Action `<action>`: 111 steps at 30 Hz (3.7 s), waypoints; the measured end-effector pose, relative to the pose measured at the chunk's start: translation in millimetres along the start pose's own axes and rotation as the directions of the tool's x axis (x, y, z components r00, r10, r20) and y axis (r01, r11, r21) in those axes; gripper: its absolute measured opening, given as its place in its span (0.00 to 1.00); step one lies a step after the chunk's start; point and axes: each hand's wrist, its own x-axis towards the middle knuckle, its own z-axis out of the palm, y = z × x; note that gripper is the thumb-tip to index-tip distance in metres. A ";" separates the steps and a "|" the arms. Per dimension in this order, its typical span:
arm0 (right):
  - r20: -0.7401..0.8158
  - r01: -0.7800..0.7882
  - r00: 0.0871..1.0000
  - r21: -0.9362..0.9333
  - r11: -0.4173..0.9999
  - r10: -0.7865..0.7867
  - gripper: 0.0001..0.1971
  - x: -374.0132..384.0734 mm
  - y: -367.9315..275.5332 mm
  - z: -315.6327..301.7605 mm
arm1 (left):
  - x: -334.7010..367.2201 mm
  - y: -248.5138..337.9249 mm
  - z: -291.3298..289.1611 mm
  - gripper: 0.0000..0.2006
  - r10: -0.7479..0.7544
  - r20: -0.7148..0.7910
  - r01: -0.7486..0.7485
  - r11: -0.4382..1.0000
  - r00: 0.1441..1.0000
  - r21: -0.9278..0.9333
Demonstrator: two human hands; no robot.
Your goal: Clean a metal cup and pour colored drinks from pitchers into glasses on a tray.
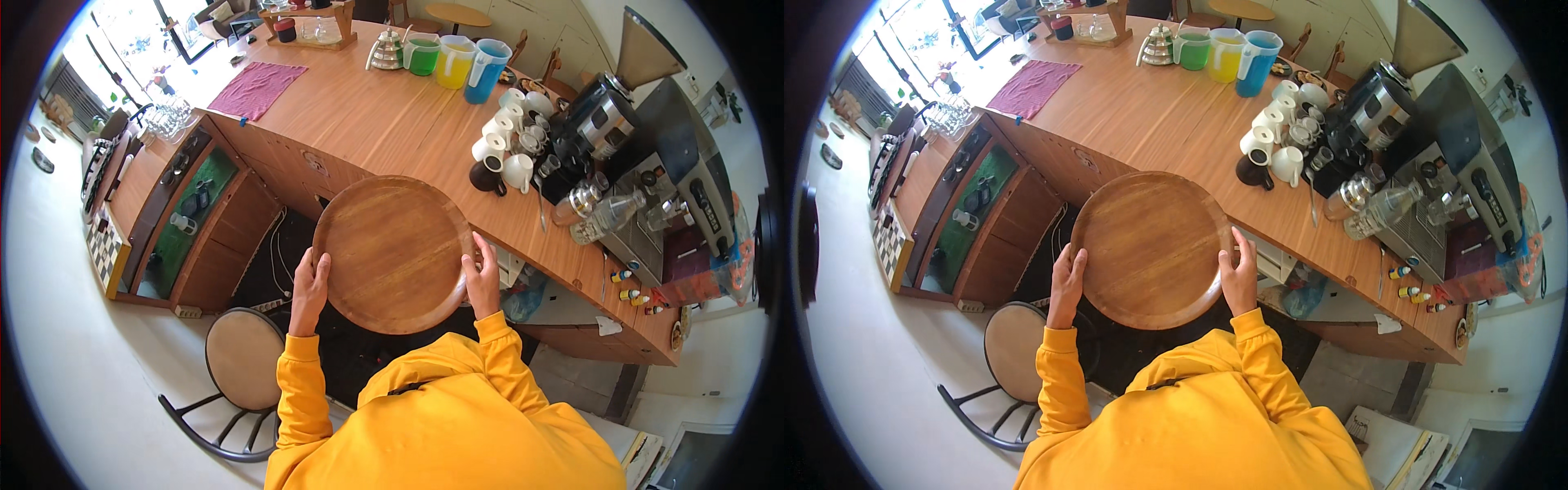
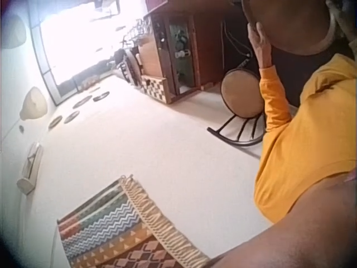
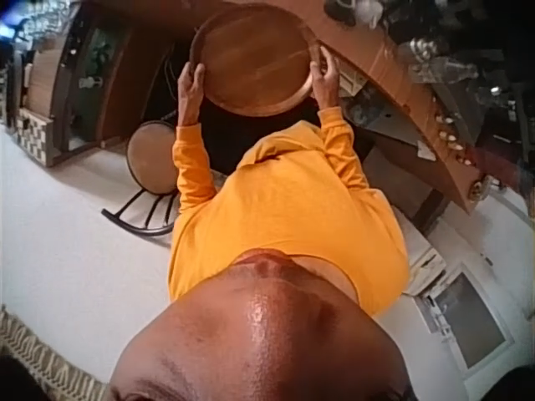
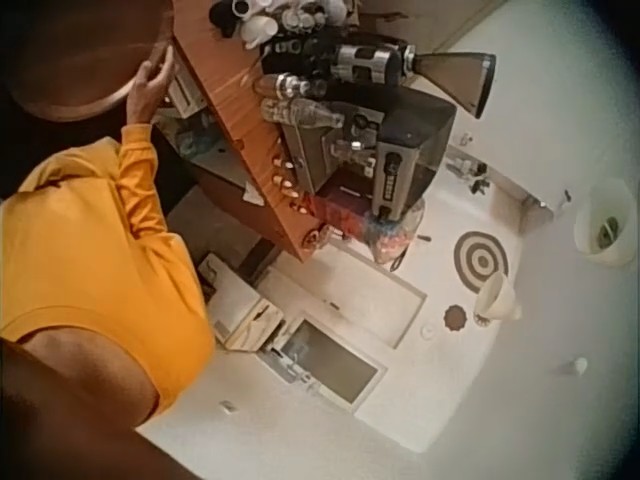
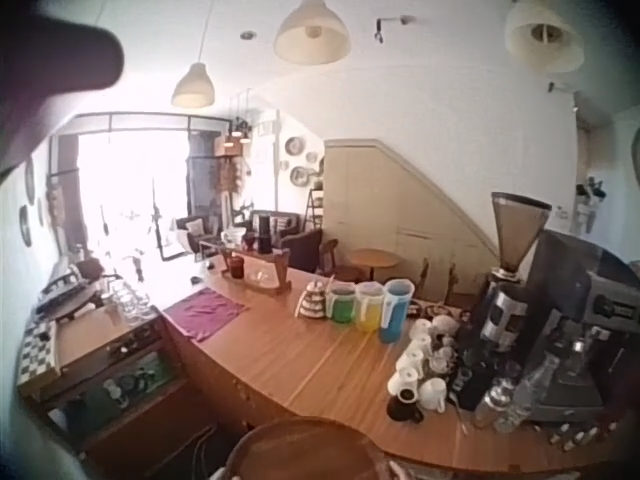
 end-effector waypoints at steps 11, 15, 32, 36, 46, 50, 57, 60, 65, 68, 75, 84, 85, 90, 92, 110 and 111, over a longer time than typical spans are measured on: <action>-0.018 0.176 0.984 -0.049 0.983 -0.177 0.29 129.0 1.6 91.0 | 151.0 -6.8 -32.4 0.19 -0.086 0.139 0.097 0.992 0.987 -0.077; -0.020 0.163 0.986 -0.103 0.981 -0.166 0.29 180.8 20.0 110.3 | 211.7 -3.9 -29.4 0.16 -0.245 0.204 0.225 0.967 0.948 0.119; -0.206 0.123 0.961 -0.275 0.953 -0.183 0.31 247.8 10.7 169.1 | 393.9 -70.6 -41.5 0.21 -0.096 0.354 0.009 0.971 0.930 0.240; -0.280 0.049 0.947 -0.357 0.933 -0.157 0.33 233.6 5.0 196.0 | 414.8 -82.4 -52.0 0.16 0.075 0.396 -0.213 0.924 0.915 0.317; -0.393 -0.157 0.918 -0.490 0.857 -0.057 0.34 206.7 -27.9 244.9 | 427.9 -86.0 -73.6 0.28 0.229 0.480 -0.373 0.899 0.847 0.229; -0.389 -0.160 0.921 -0.448 0.880 -0.030 0.31 200.0 -32.0 249.6 | 440.8 -77.6 -79.1 0.29 0.084 0.517 -0.227 0.949 0.852 0.219; -0.402 -0.090 0.912 -0.387 0.918 -0.080 0.26 196.4 -25.1 249.1 | 426.8 -62.3 -86.3 0.28 -0.013 0.513 -0.165 0.940 0.858 0.299; -0.419 -0.028 0.881 -0.505 0.862 -0.217 0.25 194.1 -28.2 257.2 | 411.0 -62.8 -98.9 0.23 0.087 0.562 -0.276 0.925 0.822 0.260; -0.396 0.090 0.874 -0.437 0.895 -0.281 0.20 192.9 -58.3 276.5 | 386.8 -42.7 -131.7 0.14 0.082 0.566 -0.236 0.950 0.820 0.204; -0.337 0.145 0.902 -0.355 0.924 -0.271 0.16 194.5 -74.3 289.3 | 381.5 -34.7 -154.0 0.10 -0.029 0.519 -0.044 0.991 0.854 0.129; -0.248 0.228 0.923 -0.263 0.937 -0.295 0.10 216.9 -121.5 345.9 | 408.2 -18.3 -229.1 0.13 -0.112 0.263 0.086 0.990 0.958 0.110; 0.204 0.630 0.771 -0.113 0.768 -0.603 0.09 295.5 -228.6 543.8 | 480.1 -36.8 -439.5 0.07 0.319 -0.392 -0.157 0.906 0.863 0.394; 0.281 0.649 0.741 -0.062 0.759 -0.610 0.09 303.1 -245.0 569.5 | 484.8 -39.0 -470.8 0.09 0.328 -0.444 -0.096 0.878 0.834 0.469; 0.499 0.815 0.478 0.056 0.577 -0.723 0.16 344.6 -313.5 696.6 | 525.6 -65.4 -570.7 0.22 0.578 -0.392 0.001 0.560 0.716 0.829; 0.541 0.831 0.425 0.085 0.550 -0.725 0.19 355.4 -338.3 744.0 | 536.5 -80.9 -592.1 0.29 0.540 -0.341 0.047 0.484 0.770 0.874; 0.935 0.984 0.164 -0.133 0.116 -0.315 0.32 423.2 -403.9 929.1 | 565.6 -76.9 -629.8 0.35 0.172 -0.235 0.092 0.589 0.957 0.803; 0.937 0.989 0.134 -0.107 0.100 -0.323 0.31 426.5 -404.4 929.0 | 565.9 -74.2 -630.8 0.35 0.150 -0.234 0.098 0.605 0.960 0.790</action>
